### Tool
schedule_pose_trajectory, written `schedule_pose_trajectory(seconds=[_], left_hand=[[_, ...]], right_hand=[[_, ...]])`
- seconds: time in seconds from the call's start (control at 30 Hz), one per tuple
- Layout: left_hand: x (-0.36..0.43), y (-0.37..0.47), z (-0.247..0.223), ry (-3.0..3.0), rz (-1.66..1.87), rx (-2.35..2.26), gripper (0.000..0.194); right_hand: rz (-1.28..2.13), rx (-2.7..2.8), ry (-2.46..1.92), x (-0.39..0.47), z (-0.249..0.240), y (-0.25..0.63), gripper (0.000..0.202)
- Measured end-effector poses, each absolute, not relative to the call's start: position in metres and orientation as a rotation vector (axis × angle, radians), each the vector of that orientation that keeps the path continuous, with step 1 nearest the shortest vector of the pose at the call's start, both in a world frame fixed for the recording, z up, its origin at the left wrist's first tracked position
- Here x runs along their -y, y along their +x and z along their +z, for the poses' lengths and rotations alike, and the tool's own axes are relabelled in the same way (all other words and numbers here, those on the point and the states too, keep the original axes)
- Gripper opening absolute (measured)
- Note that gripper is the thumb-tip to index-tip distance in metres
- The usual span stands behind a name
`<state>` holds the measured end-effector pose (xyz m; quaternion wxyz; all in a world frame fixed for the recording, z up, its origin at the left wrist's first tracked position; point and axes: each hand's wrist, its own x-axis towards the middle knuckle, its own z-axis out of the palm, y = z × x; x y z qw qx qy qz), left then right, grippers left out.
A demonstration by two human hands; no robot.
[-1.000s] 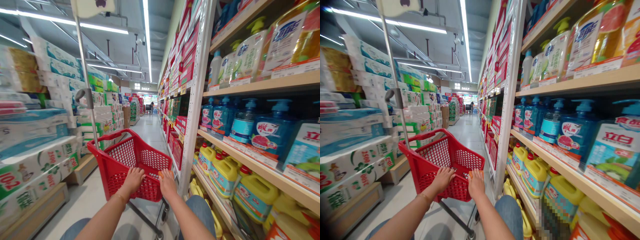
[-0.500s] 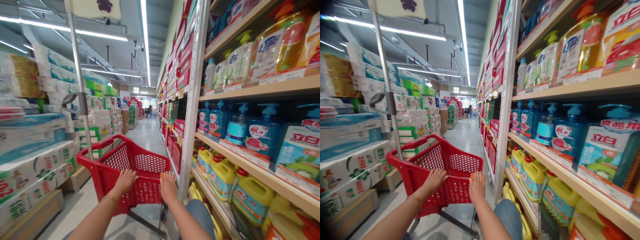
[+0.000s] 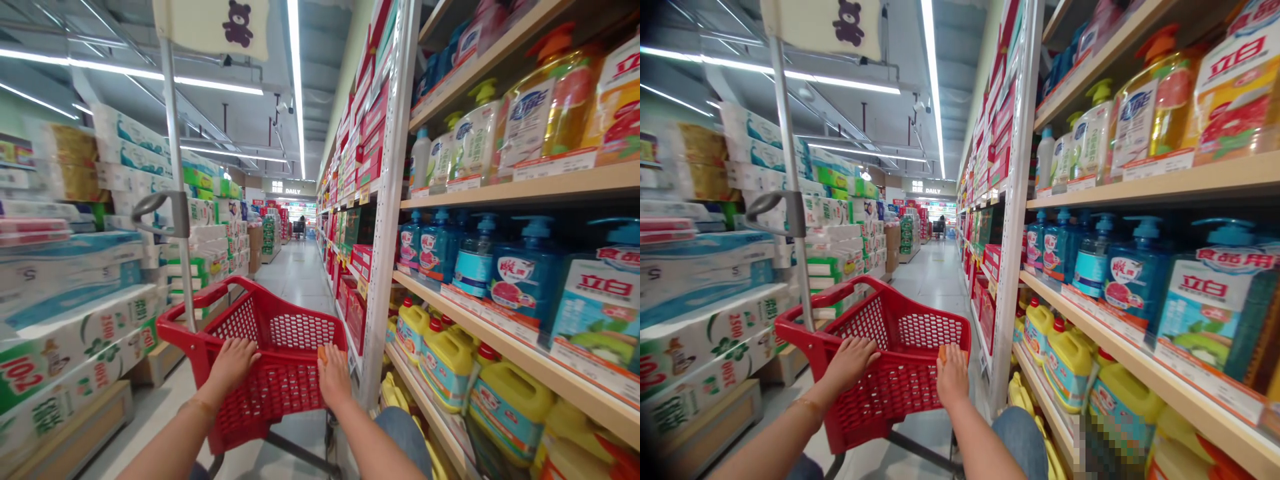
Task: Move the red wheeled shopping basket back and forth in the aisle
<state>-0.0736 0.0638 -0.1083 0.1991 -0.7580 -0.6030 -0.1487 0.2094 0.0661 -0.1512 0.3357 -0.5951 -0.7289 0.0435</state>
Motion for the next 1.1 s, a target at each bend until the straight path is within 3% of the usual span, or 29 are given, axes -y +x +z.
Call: schedule_pose_trajectory(seconds=[0.17, 0.33, 0.47, 0.63, 0.77, 0.93, 1.1], left_hand=[[-0.059, -0.056, -0.108, -2.067, -0.44, 1.779, 0.032], [-0.058, -0.039, -0.11, -2.152, -0.433, 1.719, 0.033], [-0.054, -0.056, -0.098, -2.297, -0.395, 1.585, 0.035], [-0.055, -0.073, -0.088, -2.041, -0.382, 1.748, 0.038], [-0.059, -0.062, -0.09, -2.074, -0.349, 1.762, 0.035], [-0.056, -0.05, -0.091, -2.075, -0.358, 1.697, 0.04], [-0.057, -0.063, -0.09, -2.063, -0.304, 1.711, 0.035]], right_hand=[[0.122, 1.831, -1.64, -0.074, -0.149, 0.191, 0.052], [0.182, 2.043, -1.296, -0.063, -0.142, 0.147, 0.05], [0.197, 2.079, -1.261, -0.065, -0.135, 0.166, 0.048], [0.119, 1.897, -1.508, -0.08, -0.14, 0.213, 0.048], [0.12, 1.84, -1.583, -0.081, -0.142, 0.188, 0.049], [0.179, 2.027, -1.369, -0.07, -0.134, 0.134, 0.051], [0.172, 2.073, -1.346, -0.075, -0.135, 0.173, 0.051]])
